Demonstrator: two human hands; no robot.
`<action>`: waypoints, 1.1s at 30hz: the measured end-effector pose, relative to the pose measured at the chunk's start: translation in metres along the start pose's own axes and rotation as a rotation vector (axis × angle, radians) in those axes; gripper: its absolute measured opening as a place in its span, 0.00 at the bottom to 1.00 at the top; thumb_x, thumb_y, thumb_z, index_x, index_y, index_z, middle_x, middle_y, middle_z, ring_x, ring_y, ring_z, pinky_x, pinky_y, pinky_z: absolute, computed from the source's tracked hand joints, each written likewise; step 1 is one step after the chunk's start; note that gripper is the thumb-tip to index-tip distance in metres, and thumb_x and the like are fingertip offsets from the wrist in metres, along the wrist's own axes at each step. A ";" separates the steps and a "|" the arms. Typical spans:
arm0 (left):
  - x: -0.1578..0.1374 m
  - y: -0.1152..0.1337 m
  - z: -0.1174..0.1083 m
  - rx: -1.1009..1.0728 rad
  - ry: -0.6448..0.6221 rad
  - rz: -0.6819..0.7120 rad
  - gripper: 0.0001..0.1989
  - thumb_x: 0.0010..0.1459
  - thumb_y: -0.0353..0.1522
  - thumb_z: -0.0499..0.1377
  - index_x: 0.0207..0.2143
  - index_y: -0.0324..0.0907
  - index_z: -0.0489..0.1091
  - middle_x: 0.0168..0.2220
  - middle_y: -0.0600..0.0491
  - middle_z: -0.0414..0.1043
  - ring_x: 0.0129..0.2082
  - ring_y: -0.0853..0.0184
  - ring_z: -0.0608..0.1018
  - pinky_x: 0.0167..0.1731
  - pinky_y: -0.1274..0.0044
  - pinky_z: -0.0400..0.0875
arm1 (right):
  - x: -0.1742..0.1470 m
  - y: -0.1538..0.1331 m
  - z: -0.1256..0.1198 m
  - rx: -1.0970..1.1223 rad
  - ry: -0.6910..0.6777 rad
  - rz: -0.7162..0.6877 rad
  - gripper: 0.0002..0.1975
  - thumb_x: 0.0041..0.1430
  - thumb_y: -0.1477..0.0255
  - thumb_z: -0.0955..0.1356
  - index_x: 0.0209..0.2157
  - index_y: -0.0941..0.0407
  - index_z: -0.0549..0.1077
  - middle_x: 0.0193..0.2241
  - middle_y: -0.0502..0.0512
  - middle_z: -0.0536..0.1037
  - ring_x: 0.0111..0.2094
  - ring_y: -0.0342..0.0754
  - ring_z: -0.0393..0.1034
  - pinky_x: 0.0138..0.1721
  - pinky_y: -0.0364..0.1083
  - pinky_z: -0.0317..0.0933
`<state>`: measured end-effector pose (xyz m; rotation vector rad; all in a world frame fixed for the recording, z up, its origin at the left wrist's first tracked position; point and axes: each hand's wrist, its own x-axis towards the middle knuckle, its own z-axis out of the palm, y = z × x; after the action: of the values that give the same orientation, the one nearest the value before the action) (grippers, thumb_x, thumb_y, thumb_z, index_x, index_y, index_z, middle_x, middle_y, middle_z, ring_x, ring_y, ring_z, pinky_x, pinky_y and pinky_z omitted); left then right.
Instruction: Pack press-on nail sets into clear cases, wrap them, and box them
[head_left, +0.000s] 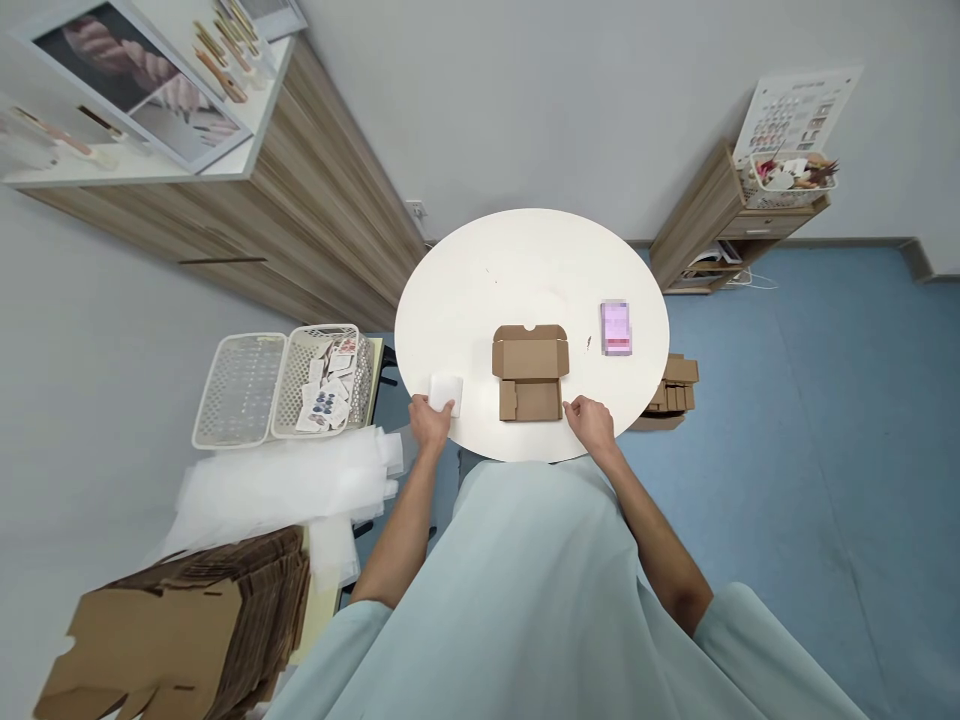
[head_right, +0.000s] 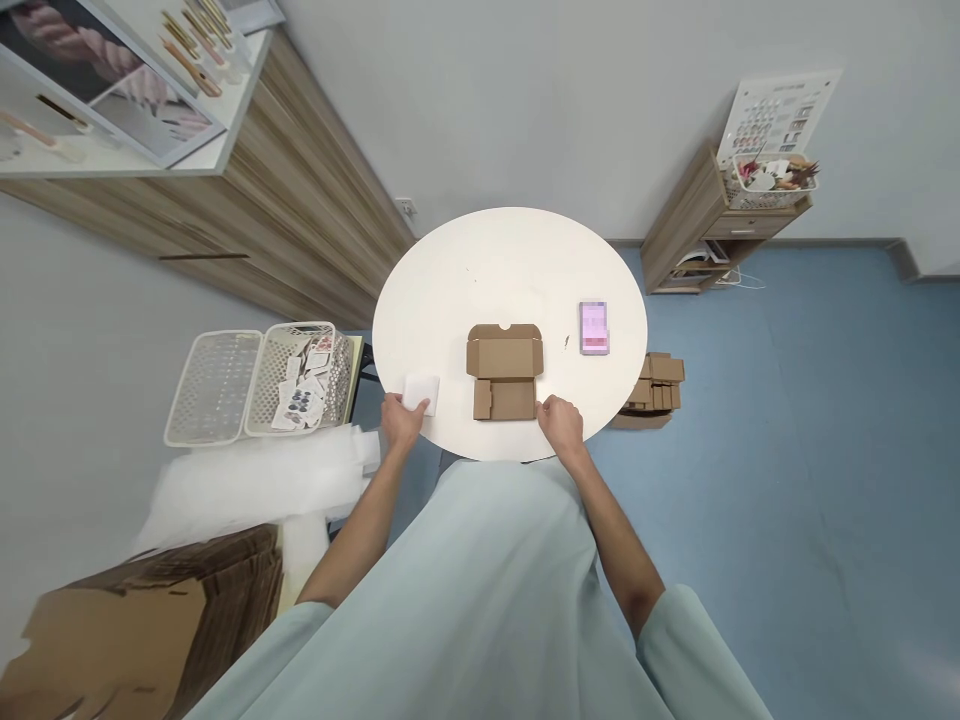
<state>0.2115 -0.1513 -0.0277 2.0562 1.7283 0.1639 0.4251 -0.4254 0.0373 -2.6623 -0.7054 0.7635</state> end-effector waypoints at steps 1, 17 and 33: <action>-0.001 0.002 -0.001 -0.019 -0.004 -0.001 0.24 0.57 0.38 0.69 0.52 0.41 0.66 0.50 0.40 0.75 0.50 0.48 0.79 0.50 0.62 0.73 | 0.000 0.001 0.000 0.006 0.006 -0.007 0.16 0.75 0.63 0.64 0.37 0.55 0.78 0.36 0.57 0.84 0.37 0.52 0.78 0.33 0.45 0.56; -0.035 0.070 -0.057 -0.588 -0.436 0.458 0.29 0.57 0.47 0.67 0.57 0.43 0.78 0.58 0.47 0.79 0.54 0.53 0.80 0.54 0.65 0.76 | 0.011 -0.029 -0.049 0.618 0.069 -0.430 0.23 0.66 0.58 0.71 0.59 0.50 0.75 0.59 0.59 0.78 0.58 0.54 0.73 0.53 0.51 0.72; -0.067 0.108 0.011 -0.504 -0.339 0.219 0.26 0.57 0.36 0.71 0.55 0.42 0.69 0.55 0.47 0.75 0.40 0.64 0.82 0.44 0.70 0.78 | 0.029 -0.028 -0.004 0.494 -0.100 -0.187 0.16 0.67 0.63 0.68 0.54 0.51 0.71 0.39 0.49 0.83 0.36 0.47 0.76 0.40 0.43 0.67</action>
<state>0.2991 -0.2306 0.0191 1.7657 1.1189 0.2706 0.4384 -0.3870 0.0391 -2.0973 -0.6735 0.8890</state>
